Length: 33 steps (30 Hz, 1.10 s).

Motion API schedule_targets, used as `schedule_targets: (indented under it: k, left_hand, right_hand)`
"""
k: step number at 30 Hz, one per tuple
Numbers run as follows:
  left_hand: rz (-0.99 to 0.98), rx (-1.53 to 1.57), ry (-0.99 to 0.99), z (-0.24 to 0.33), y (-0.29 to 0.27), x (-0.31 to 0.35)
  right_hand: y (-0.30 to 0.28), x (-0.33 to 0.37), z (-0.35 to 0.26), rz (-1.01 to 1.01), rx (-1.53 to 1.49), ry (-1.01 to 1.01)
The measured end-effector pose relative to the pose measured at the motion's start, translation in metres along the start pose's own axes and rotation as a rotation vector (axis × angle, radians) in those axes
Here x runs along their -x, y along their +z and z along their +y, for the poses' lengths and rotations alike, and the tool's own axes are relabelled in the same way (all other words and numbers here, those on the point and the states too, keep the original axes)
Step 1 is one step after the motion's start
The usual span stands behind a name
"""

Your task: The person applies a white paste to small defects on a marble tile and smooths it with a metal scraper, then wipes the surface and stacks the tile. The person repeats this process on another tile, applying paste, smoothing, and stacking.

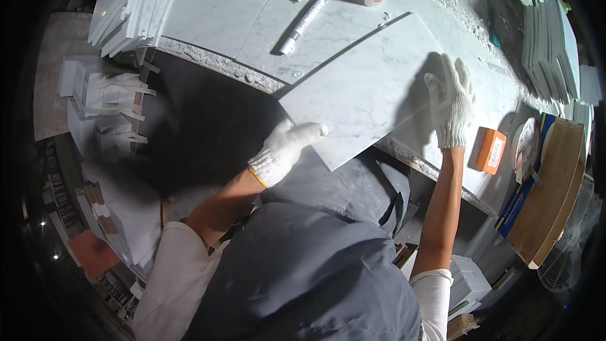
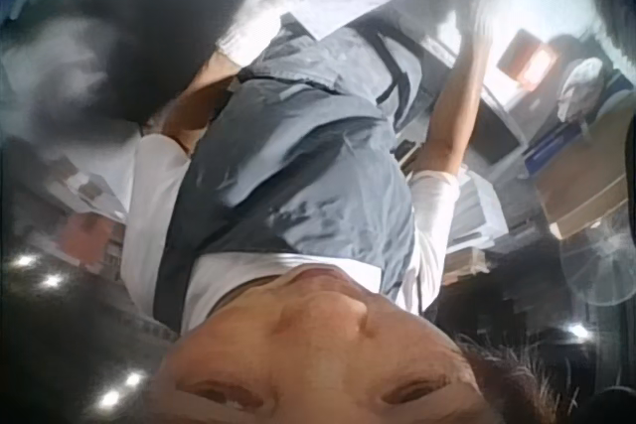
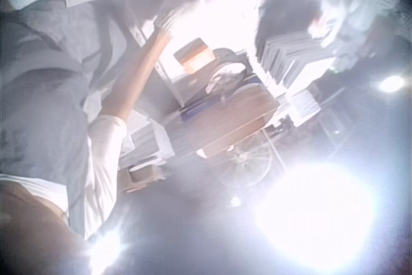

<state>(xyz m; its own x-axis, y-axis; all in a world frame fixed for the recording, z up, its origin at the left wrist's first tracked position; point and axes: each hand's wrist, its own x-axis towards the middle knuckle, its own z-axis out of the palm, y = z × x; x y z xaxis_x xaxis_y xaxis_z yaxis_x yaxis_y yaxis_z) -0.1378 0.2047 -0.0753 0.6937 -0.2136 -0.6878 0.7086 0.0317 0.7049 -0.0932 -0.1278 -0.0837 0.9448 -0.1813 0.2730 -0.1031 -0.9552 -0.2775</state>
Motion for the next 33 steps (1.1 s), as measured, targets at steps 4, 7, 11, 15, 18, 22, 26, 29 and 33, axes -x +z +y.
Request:
schedule_targets:
  k: [4, 7, 11, 15, 18, 22, 26, 29, 33]
  left_hand:
    - [-0.007, 0.116, -0.003, 0.006, 0.008, 0.000]
    - [0.039, 0.084, 0.025, 0.014, 0.004, 0.007]
    - [0.029, 0.009, 0.088, 0.029, -0.011, 0.018]
    - [0.001, -0.170, 0.210, 0.044, -0.019, 0.029]
    - [-0.013, -0.282, 0.241, 0.054, -0.018, 0.032]
    - [-0.027, -0.335, 0.311, 0.064, -0.014, 0.036]
    - [0.001, -0.479, 0.388, 0.070, -0.012, 0.042]
    - [0.048, -0.588, 0.370, 0.072, -0.010, 0.046]
    - [0.119, -0.667, 0.394, 0.077, -0.005, 0.051]
  right_hand:
    - [0.006, -0.006, 0.005, -0.045, -0.023, -0.030]
    - [-0.002, -0.001, 0.001, -0.068, -0.062, -0.019]
    - [-0.017, 0.018, -0.012, -0.105, -0.020, 0.065]
    - [-0.030, 0.031, -0.015, -0.184, -0.105, 0.210]
    - [-0.035, 0.029, -0.014, -0.121, -0.196, 0.227]
    - [-0.049, 0.021, -0.022, 0.073, -0.159, 0.062]
    - [-0.070, 0.005, -0.041, 0.123, -0.067, -0.132]
    - [-0.085, -0.008, -0.053, 0.090, 0.016, -0.250]
    - [-0.100, -0.021, -0.060, 0.020, 0.021, -0.427]
